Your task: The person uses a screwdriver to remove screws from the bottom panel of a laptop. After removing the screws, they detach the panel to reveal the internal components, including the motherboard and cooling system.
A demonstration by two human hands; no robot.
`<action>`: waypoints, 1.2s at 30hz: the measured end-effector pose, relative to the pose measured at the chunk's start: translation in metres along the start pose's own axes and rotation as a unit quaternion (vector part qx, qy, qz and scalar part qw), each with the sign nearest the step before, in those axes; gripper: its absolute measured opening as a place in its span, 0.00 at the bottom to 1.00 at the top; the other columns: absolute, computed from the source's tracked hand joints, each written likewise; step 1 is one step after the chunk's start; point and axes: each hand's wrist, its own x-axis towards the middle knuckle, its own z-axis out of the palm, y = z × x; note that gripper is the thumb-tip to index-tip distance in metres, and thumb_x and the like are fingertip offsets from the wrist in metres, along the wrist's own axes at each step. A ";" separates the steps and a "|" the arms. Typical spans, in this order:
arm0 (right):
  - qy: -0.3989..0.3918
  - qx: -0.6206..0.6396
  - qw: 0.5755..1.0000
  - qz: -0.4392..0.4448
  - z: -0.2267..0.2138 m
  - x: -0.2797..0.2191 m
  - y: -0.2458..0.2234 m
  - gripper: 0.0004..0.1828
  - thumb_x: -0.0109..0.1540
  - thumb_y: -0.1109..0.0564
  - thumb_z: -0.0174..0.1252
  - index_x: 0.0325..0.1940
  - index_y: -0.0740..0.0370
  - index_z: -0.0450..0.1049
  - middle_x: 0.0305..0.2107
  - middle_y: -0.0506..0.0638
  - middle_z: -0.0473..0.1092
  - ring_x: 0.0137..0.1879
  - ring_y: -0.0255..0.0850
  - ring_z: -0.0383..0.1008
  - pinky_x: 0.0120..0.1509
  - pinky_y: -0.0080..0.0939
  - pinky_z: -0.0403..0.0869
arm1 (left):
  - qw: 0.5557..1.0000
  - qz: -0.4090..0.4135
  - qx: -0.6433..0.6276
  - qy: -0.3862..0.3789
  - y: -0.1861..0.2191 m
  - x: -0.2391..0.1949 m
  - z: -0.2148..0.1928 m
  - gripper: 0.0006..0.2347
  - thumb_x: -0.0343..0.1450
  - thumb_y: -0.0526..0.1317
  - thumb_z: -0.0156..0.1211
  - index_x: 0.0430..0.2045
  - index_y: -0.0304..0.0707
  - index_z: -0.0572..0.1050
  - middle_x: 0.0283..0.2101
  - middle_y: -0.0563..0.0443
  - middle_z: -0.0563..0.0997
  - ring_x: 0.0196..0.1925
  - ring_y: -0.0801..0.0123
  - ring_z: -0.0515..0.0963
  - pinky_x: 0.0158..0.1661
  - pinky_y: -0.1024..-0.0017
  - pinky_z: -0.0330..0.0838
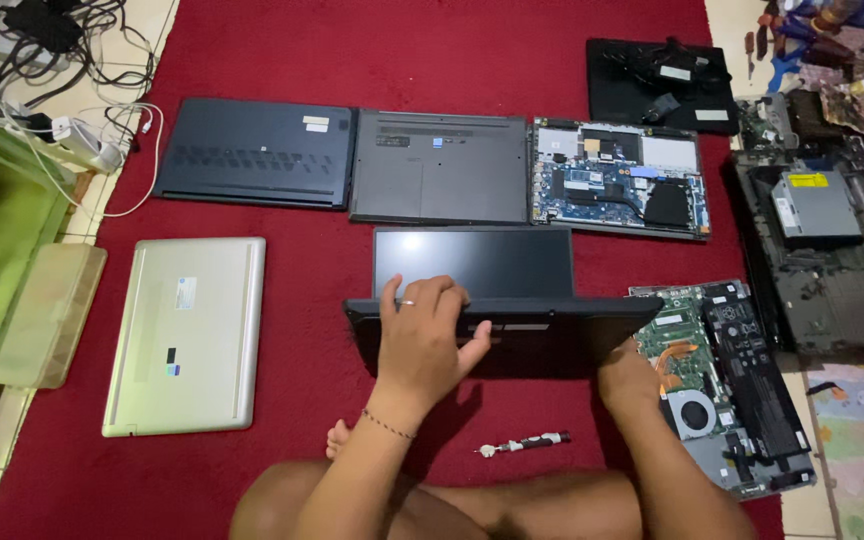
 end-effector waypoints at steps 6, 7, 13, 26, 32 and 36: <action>0.053 -0.016 0.997 -0.053 -0.043 -0.026 0.014 0.22 0.68 0.43 0.56 0.54 0.63 0.78 0.39 0.61 0.79 0.50 0.64 0.87 0.50 0.71 0.82 | 1.000 0.014 -0.002 0.023 -0.004 -0.002 0.009 0.13 0.69 0.53 0.66 0.37 0.48 0.77 0.41 0.53 0.80 0.46 0.62 0.82 0.63 0.48 0.63; 0.130 0.076 0.986 -0.076 -0.059 -0.032 0.016 0.17 0.70 0.52 0.57 0.54 0.67 0.80 0.39 0.65 0.80 0.49 0.68 0.84 0.50 0.71 0.81 | 0.999 0.019 0.003 0.037 -0.005 -0.003 0.011 0.12 0.70 0.53 0.66 0.36 0.49 0.78 0.40 0.54 0.81 0.45 0.63 0.83 0.63 0.50 0.64; 0.292 0.573 0.757 -0.120 -0.144 -0.085 0.001 0.15 0.79 0.64 0.43 0.70 0.59 0.62 0.42 0.60 0.70 0.37 0.46 0.75 0.39 0.43 0.75 | 1.000 -0.003 0.001 0.020 0.010 0.014 -0.010 0.10 0.69 0.47 0.73 0.31 0.45 0.78 0.40 0.60 0.84 0.39 0.66 0.81 0.62 0.55 0.62; 0.202 0.113 0.776 -0.587 -0.251 -0.115 -0.145 0.05 0.67 0.54 0.63 0.43 0.56 0.78 0.38 0.47 0.78 0.48 0.47 0.83 0.52 0.46 0.80 | 0.994 0.008 0.030 0.101 0.013 0.002 0.009 0.16 0.66 0.53 0.70 0.34 0.43 0.78 0.42 0.49 0.86 0.44 0.59 0.84 0.67 0.35 0.59; 0.145 0.067 0.832 -0.532 -0.274 -0.134 -0.159 0.07 0.71 0.53 0.57 0.48 0.57 0.76 0.32 0.52 0.83 0.42 0.52 0.86 0.43 0.52 0.83 | 0.995 -0.008 0.033 0.096 0.016 -0.004 0.012 0.18 0.66 0.57 0.70 0.35 0.43 0.77 0.46 0.48 0.87 0.46 0.59 0.84 0.67 0.35 0.59; 0.134 0.021 0.845 -0.518 -0.287 -0.143 -0.167 0.07 0.72 0.51 0.56 0.48 0.54 0.77 0.30 0.48 0.83 0.39 0.48 0.86 0.41 0.47 0.83 | 0.996 -0.008 0.028 0.082 0.014 -0.005 0.011 0.18 0.65 0.54 0.72 0.37 0.43 0.77 0.49 0.47 0.85 0.47 0.57 0.83 0.67 0.35 0.57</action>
